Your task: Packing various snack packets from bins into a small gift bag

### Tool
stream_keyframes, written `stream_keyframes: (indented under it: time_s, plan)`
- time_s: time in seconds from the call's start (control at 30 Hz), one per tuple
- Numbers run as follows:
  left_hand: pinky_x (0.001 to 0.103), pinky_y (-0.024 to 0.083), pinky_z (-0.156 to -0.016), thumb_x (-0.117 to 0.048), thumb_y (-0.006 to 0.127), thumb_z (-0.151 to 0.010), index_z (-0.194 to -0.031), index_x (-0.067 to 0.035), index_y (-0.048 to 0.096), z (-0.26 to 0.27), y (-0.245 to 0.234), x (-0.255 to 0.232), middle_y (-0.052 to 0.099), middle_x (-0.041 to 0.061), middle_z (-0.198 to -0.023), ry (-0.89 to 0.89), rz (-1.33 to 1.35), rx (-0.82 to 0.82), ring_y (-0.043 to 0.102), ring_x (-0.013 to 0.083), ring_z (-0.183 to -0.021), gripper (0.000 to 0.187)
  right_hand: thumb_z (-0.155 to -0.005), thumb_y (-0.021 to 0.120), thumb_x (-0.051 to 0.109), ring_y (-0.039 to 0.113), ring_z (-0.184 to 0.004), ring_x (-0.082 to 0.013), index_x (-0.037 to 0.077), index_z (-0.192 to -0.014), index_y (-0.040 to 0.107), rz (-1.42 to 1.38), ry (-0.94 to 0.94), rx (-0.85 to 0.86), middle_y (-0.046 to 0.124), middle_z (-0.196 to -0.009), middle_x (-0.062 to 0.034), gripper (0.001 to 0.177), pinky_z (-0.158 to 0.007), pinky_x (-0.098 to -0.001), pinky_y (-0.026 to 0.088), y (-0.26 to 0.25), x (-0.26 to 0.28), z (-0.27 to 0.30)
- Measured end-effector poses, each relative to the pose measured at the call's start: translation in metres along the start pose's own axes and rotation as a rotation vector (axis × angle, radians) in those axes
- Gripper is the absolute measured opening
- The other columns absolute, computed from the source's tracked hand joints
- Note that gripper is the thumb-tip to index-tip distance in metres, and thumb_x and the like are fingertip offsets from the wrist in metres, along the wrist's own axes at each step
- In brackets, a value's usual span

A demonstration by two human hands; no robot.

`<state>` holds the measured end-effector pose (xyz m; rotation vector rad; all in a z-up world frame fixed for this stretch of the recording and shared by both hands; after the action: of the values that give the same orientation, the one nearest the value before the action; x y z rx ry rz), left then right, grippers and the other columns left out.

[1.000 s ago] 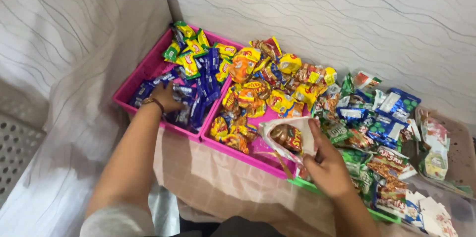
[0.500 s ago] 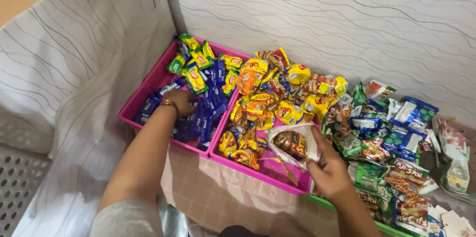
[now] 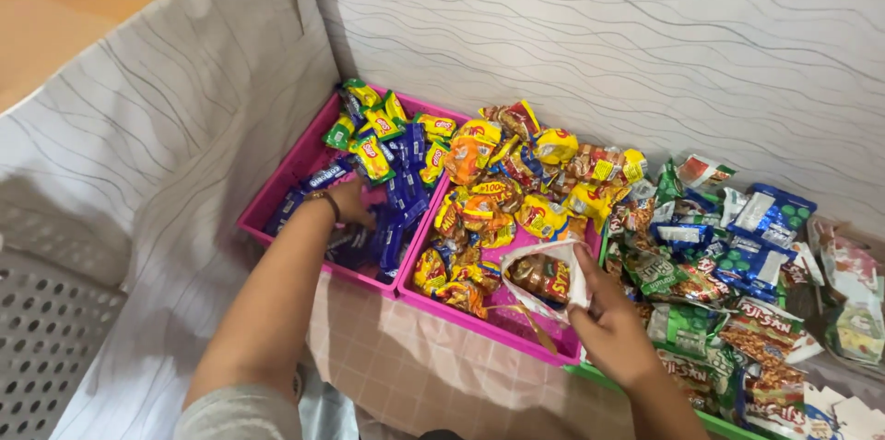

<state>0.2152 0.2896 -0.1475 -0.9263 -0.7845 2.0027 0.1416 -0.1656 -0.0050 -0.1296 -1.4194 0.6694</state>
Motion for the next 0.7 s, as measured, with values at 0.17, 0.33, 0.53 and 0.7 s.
stream_keyframes:
  time_s: [0.17, 0.33, 0.53, 0.7]
  plan:
    - [0.039, 0.045, -0.112, -0.059, 0.084, -0.069, -0.146, -0.013, 0.055, 0.01, 0.003, -0.007, 0.058, 0.009, -0.148, 0.029, -0.067, 0.02, 0.056, 0.0288, -0.135, 0.094, -0.089, 0.055, 0.009, 0.019, -0.157, -0.025, 0.027, -0.162, 0.023, 0.111, -0.026, 0.08, 0.02, -0.171, -0.0025, 0.082, -0.125, -0.0463, 0.02, 0.003, 0.024, 0.013]
    - [0.044, 0.039, -0.117, -0.066, 0.074, -0.075, -0.15, -0.007, 0.046, 0.03, -0.009, -0.011, 0.047, 0.014, -0.155, 0.026, 0.017, -0.017, 0.046, 0.0318, -0.143, 0.099, -0.088, 0.055, 0.004, 0.018, -0.158, -0.0205, 0.023, -0.162, 0.024, 0.075, -0.039, 0.101, 0.021, -0.171, -0.0015, 0.083, -0.125, -0.0387, 0.017, 0.006, 0.02, 0.02]
    - [0.035, 0.053, -0.066, -0.049, 0.054, -0.088, -0.151, -0.008, 0.036, 0.034, -0.011, 0.004, 0.076, 0.012, -0.081, -0.01, 0.378, -0.15, 0.072, 0.0226, -0.072, 0.078, -0.087, 0.056, 0.001, 0.03, -0.103, -0.0122, 0.032, -0.162, 0.021, 0.108, 0.043, 0.159, 0.018, -0.172, 0.003, 0.088, -0.084, -0.0309, 0.028, 0.012, 0.026, 0.036]
    - [0.045, 0.047, -0.076, -0.036, 0.049, -0.086, -0.114, -0.007, 0.06, 0.024, -0.022, 0.009, 0.071, 0.017, -0.096, 0.081, 0.423, -0.34, 0.066, 0.0328, -0.086, 0.042, -0.086, 0.054, -0.003, 0.019, -0.158, -0.0177, 0.021, -0.162, 0.024, 0.04, -0.189, 0.178, 0.021, -0.172, -0.002, 0.085, -0.099, -0.0229, 0.041, 0.018, 0.014, 0.033]
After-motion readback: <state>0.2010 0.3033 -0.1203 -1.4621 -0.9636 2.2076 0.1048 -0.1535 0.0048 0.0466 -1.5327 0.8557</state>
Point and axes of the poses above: each hand's wrist, its own z-axis away from the middle knuckle, its own y-axis out of the palm, x = y × z, the point moved 10 cm from there along -z, towards the middle knuckle
